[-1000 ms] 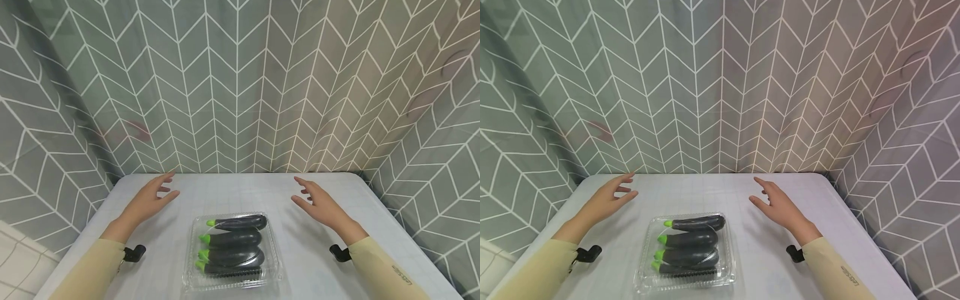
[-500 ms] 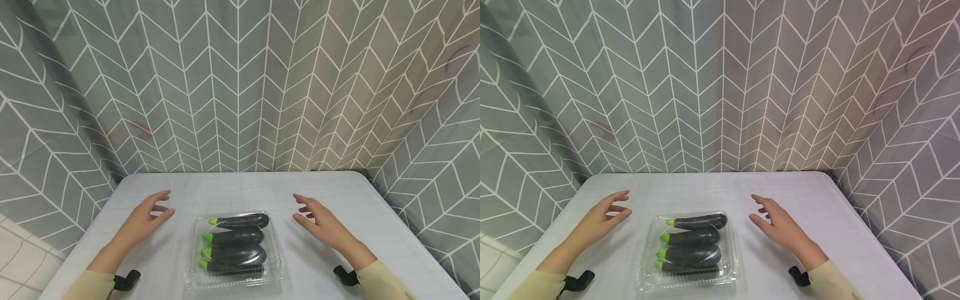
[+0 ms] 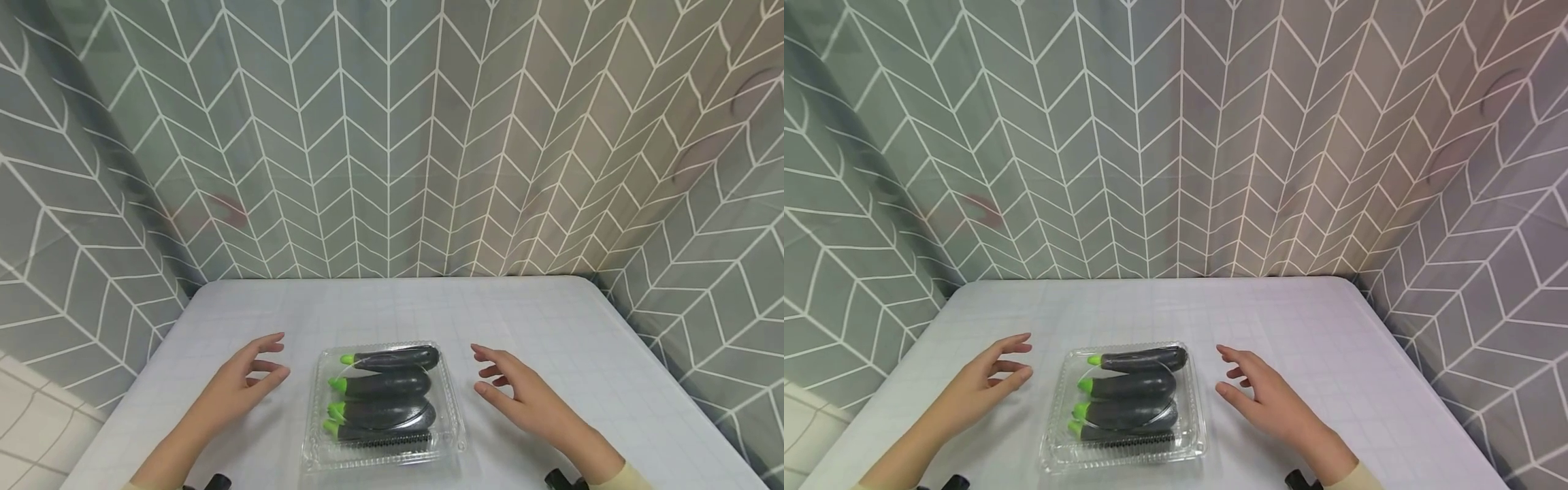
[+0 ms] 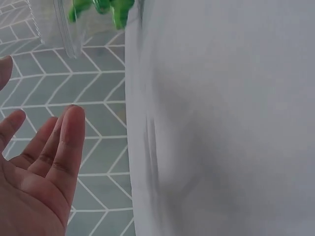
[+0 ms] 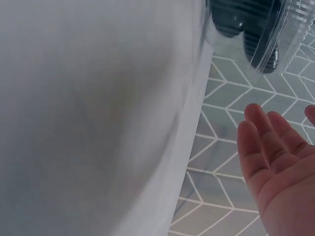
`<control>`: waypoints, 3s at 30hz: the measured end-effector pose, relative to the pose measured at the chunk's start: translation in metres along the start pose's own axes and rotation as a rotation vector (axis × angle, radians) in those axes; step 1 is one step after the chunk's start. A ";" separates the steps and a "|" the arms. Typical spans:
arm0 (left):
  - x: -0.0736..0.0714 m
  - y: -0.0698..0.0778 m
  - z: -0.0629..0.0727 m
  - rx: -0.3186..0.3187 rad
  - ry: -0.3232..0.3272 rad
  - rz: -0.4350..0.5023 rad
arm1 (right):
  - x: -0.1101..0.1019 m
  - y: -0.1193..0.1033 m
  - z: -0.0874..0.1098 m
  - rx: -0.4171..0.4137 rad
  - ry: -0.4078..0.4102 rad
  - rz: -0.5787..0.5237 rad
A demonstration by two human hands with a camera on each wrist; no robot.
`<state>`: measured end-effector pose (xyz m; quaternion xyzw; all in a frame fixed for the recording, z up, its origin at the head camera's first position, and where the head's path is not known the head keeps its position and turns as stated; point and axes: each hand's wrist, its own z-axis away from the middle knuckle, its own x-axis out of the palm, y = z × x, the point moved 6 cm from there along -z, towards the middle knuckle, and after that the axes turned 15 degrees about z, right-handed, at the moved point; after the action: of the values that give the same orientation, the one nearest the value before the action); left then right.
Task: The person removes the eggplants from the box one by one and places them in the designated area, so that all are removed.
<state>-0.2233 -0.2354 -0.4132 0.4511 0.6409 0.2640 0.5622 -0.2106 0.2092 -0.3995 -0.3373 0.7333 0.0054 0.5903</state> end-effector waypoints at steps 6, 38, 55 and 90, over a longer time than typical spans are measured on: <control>0.009 0.003 0.016 -0.006 -0.008 0.115 | 0.004 -0.012 0.012 -0.043 0.013 -0.062; 0.049 0.024 0.055 0.258 -0.481 0.420 | 0.020 -0.042 0.034 -0.292 0.017 -0.127; 0.046 0.028 0.058 0.414 -0.379 0.255 | 0.015 -0.054 0.038 -0.625 0.217 -0.020; 0.045 0.040 0.060 0.769 -0.351 0.170 | 0.013 -0.065 0.035 -0.702 0.217 0.051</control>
<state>-0.1531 -0.1883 -0.4146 0.7172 0.5478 -0.0295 0.4298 -0.1484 0.1667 -0.3956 -0.4996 0.7531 0.2359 0.3572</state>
